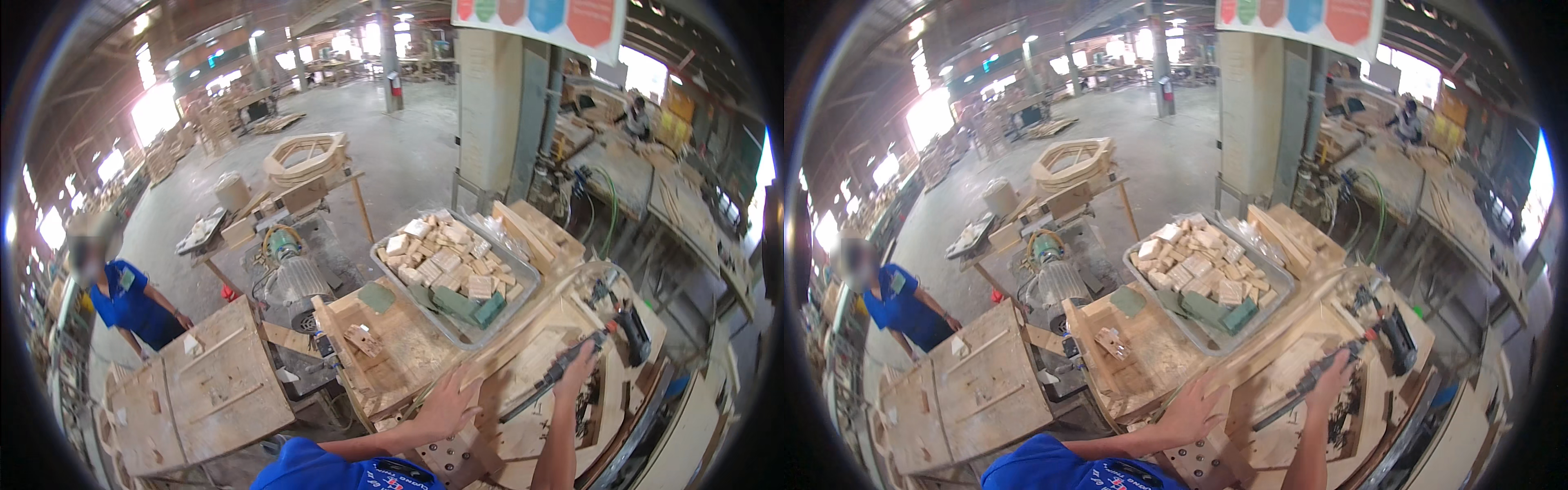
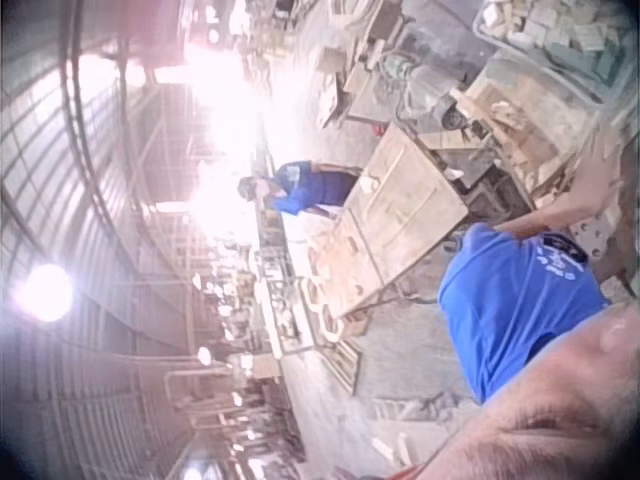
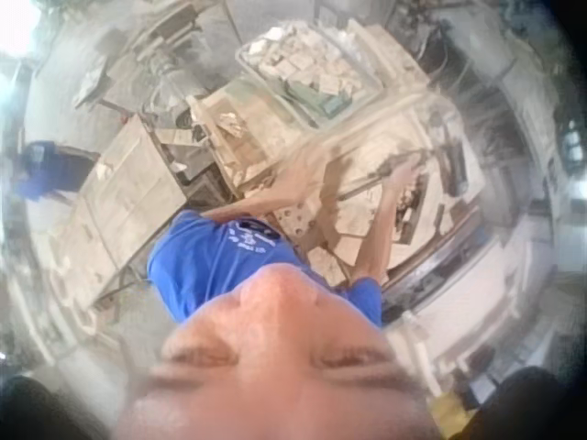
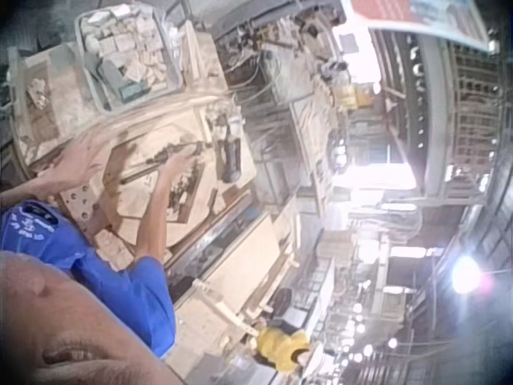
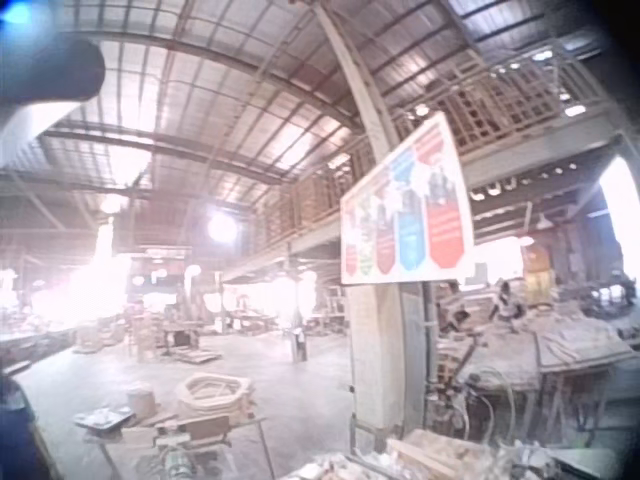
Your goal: The person assembles a wooden chair frame by joining curved and straight wooden pieces. They use a hammer to fit joints, a drill to drive screws, and a nail gun to fasten components together. The person repeatedly aligns parts, secures them, and moves the assembled frame aside.
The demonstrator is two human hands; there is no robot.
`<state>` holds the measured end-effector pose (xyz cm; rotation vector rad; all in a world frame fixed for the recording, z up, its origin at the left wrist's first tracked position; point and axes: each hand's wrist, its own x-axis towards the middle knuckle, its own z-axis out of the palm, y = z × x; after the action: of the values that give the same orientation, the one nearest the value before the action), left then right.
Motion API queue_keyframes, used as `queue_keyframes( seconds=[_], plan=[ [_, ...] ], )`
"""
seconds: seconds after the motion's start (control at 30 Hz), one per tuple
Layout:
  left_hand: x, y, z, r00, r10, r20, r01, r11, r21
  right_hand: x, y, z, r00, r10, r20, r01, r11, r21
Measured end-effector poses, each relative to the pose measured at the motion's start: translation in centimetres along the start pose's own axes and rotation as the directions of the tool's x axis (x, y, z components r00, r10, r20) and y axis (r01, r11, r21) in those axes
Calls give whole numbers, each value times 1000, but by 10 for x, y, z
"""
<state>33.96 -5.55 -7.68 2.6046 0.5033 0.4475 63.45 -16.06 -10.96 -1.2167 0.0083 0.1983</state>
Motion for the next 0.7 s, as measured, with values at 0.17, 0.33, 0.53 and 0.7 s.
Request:
queue_keyframes(
  seconds=[0.17,0.33,0.53,0.7],
  plan=[
    [-23,8,-22,995,39,-91,-38,999,8,-48,-110,-22,910,-338,241,321,941,111],
    [-39,8,-62,903,41,-427,-71,996,-56,-125,-209,24,743,-611,274,578,792,198],
    [-65,-26,-153,591,25,-806,11,999,39,-169,-210,57,735,-347,582,517,843,-150],
    [-102,-112,-181,494,-259,-830,431,902,-25,-176,-105,142,467,-276,840,840,436,-323]
  ],
)
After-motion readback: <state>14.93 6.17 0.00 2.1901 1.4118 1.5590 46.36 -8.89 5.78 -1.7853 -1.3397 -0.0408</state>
